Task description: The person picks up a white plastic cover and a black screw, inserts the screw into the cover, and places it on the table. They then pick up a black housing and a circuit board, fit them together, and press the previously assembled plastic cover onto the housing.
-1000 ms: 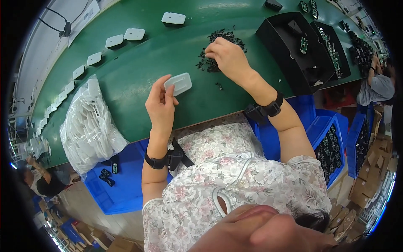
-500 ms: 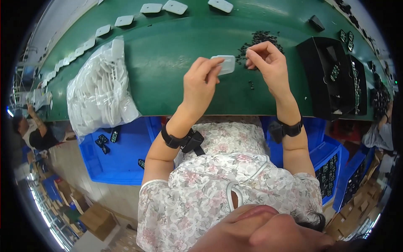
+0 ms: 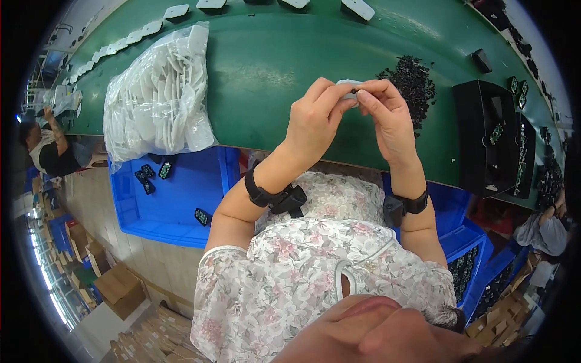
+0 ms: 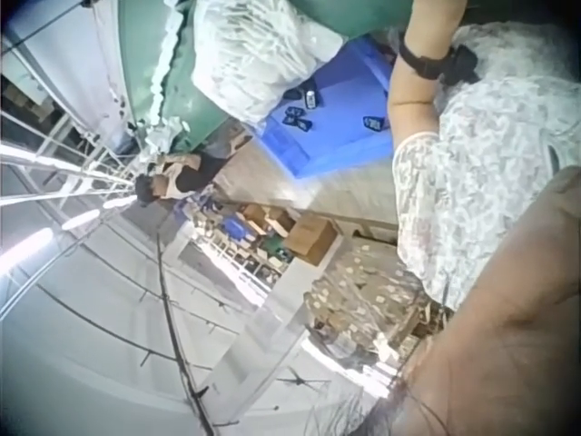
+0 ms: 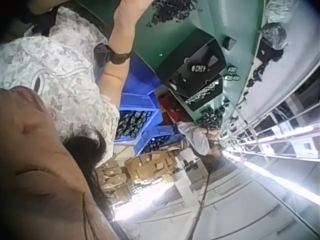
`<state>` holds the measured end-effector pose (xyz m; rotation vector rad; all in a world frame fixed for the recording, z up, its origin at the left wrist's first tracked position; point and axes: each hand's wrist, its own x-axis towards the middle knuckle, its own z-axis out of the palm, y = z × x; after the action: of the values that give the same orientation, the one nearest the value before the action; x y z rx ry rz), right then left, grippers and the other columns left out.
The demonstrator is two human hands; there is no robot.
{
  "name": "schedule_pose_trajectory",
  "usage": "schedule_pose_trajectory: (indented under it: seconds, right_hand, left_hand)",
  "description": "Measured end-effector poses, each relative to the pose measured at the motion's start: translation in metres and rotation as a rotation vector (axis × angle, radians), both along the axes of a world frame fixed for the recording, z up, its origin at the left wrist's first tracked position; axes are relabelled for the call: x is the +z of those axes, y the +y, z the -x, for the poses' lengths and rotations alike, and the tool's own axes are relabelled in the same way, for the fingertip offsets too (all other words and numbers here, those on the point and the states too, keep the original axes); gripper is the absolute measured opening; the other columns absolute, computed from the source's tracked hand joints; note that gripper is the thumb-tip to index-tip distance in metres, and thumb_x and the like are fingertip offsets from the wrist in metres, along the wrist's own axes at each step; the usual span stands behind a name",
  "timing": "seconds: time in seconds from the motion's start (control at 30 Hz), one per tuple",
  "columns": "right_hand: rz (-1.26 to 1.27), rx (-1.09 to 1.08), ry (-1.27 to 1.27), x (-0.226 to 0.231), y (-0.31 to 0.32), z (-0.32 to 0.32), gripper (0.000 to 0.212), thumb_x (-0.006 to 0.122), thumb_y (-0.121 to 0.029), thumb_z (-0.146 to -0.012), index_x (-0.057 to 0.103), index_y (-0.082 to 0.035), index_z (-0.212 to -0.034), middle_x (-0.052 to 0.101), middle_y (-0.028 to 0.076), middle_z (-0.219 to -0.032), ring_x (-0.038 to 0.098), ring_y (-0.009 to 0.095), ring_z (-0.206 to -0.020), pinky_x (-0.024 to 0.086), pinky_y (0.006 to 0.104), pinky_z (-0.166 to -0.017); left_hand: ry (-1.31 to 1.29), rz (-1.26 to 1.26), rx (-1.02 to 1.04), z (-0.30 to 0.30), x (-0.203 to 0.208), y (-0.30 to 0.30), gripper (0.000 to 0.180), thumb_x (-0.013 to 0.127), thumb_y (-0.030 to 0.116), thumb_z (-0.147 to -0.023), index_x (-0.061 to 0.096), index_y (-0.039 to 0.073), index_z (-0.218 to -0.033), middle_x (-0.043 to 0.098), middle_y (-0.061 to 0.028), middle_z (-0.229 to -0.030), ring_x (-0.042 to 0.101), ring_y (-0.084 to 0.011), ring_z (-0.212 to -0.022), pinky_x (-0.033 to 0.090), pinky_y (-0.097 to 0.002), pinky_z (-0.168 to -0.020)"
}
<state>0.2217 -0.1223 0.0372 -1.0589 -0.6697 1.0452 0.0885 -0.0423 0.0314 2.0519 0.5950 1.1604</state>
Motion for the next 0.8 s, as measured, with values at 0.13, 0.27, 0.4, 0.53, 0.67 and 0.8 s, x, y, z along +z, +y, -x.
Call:
schedule_pose_trajectory:
  seconds: [0.13,0.27,0.4,0.53,0.67,0.8]
  right_hand:
    - [0.039,0.064,0.057,-0.006,-0.002,0.004,0.009,0.062,-0.005,-0.090,0.061,-0.004,-0.099,0.060,0.001,-0.094,0.053,0.009,-0.080,0.042,0.0220,-0.073]
    - [0.025,-0.059,-0.214,0.001,-0.001,0.014,0.010,0.063,-0.001,-0.088,0.062,-0.003,-0.098,0.060,0.002,-0.093,0.054,0.010,-0.079,0.044,0.0226,-0.070]
    - [-0.200,-0.223,-1.133,-0.002,0.000,0.002,0.020,0.067,0.007,-0.080,0.065,-0.003,-0.097,0.060,0.007,-0.091,0.058,0.017,-0.077,0.048,0.0272,-0.065]
    - [-0.320,-0.198,-1.377,-0.001,-0.002,-0.008,0.031,0.068,0.011,-0.071,0.066,-0.003,-0.099,0.060,0.010,-0.091,0.059,0.023,-0.076,0.049,0.0307,-0.063]
    - [-0.354,-0.113,-1.434,0.001,-0.004,-0.011,0.034,0.068,0.011,-0.069,0.066,-0.003,-0.100,0.060,0.010,-0.090,0.059,0.024,-0.075,0.048,0.0313,-0.062]
    - [-0.391,-0.093,-1.548,0.006,-0.005,-0.009,0.030,0.068,0.008,-0.070,0.066,-0.004,-0.098,0.060,0.009,-0.086,0.057,0.024,-0.072,0.046,0.0314,-0.058]
  left_hand:
    - [0.001,0.047,-0.006,0.004,-0.002,0.001,0.017,0.067,-0.002,-0.080,0.066,0.005,-0.095,0.059,-0.0093,-0.081,0.062,-0.0258,-0.064,0.050,-0.0334,-0.055]
    - [0.027,0.031,-0.002,0.009,-0.005,0.005,0.013,0.067,-0.001,-0.080,0.066,0.004,-0.092,0.058,-0.0094,-0.078,0.062,-0.0255,-0.064,0.050,-0.0330,-0.054]
    - [0.061,0.150,-0.081,0.014,-0.005,0.004,0.010,0.068,0.000,-0.080,0.066,0.002,-0.089,0.058,-0.0100,-0.076,0.060,-0.0259,-0.063,0.048,-0.0327,-0.055]
    - [0.092,0.183,-0.139,0.017,-0.004,0.001,0.009,0.068,0.001,-0.080,0.066,0.001,-0.089,0.058,-0.0106,-0.076,0.058,-0.0262,-0.062,0.047,-0.0331,-0.056]
    - [0.081,0.195,-0.132,0.018,-0.006,0.003,0.009,0.068,0.001,-0.080,0.066,0.001,-0.089,0.057,-0.0108,-0.076,0.058,-0.0263,-0.062,0.047,-0.0335,-0.056]
    - [0.147,0.294,-0.170,0.021,0.000,0.004,0.010,0.066,0.000,-0.082,0.065,0.001,-0.092,0.057,-0.0090,-0.075,0.059,-0.0213,-0.062,0.048,-0.0306,-0.055]
